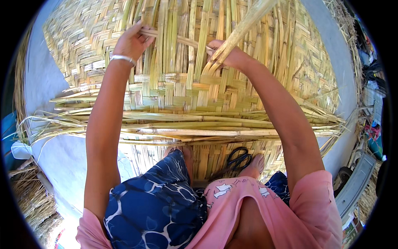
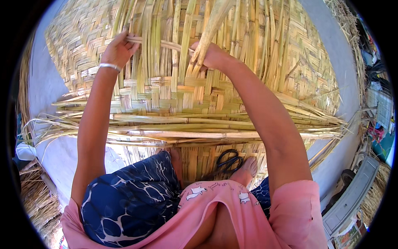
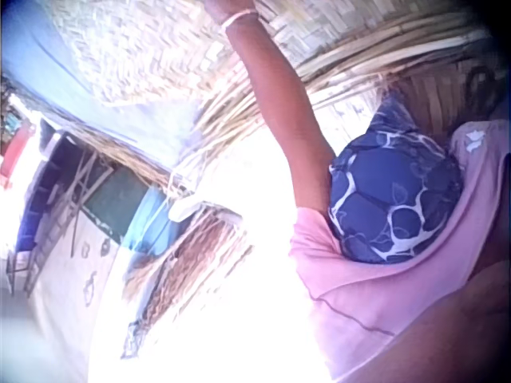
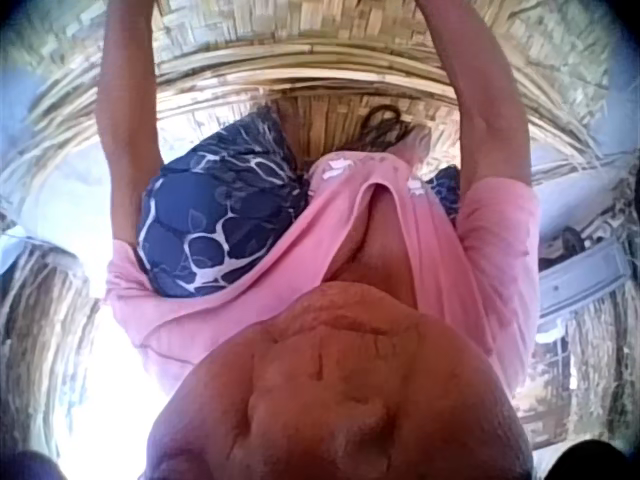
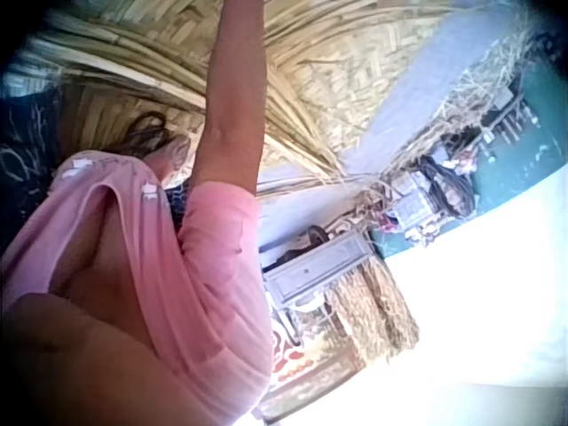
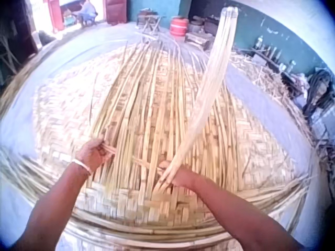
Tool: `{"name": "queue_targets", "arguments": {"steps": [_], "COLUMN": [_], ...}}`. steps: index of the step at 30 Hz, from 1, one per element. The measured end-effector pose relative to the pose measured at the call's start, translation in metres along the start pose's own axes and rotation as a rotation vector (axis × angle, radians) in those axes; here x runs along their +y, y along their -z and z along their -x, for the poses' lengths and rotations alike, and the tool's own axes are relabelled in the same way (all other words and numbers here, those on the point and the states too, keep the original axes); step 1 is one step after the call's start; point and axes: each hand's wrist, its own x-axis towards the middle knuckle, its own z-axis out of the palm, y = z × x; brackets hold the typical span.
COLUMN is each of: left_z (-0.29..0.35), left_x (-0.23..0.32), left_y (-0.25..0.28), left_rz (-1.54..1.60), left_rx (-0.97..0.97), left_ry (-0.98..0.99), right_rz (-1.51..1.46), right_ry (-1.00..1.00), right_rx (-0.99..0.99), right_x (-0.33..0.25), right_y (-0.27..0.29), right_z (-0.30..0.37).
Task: The person weaves a large circular basket using dried palm leaves. They sit on the floor and interlace the leaves by hand, occasionally using scissors to trim excess material.
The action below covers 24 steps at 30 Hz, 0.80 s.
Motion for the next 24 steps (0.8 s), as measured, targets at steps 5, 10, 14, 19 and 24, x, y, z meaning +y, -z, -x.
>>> {"name": "queue_targets", "arguments": {"steps": [5,10,14,19,24], "left_z": [0.082,0.101,0.088,0.086,0.075], "left_x": [0.0,-0.029,-0.038,-0.044,-0.052], "left_y": [0.007,0.032,0.03,0.051,0.081], "left_rz": [-0.128,-0.175,-0.213,-0.563,-1.792], "left_rx": [0.072,0.305,0.459,0.413,0.321], "left_ry": [-0.029,0.029,-0.023,-0.062,-0.682], "right_rz": [0.168,0.297,0.385,0.592,0.528], "right_ry": [-0.128,-0.16,-0.081,0.116,0.094], "right_rx": [-0.07,-0.139,-0.083,0.178,0.197], "right_x": [0.003,0.0,0.014,0.026,0.032], "right_y": [-0.001,-0.007,-0.012,-0.022,-0.02], "right_z": [0.018,0.018,0.016,0.031,0.04]}}
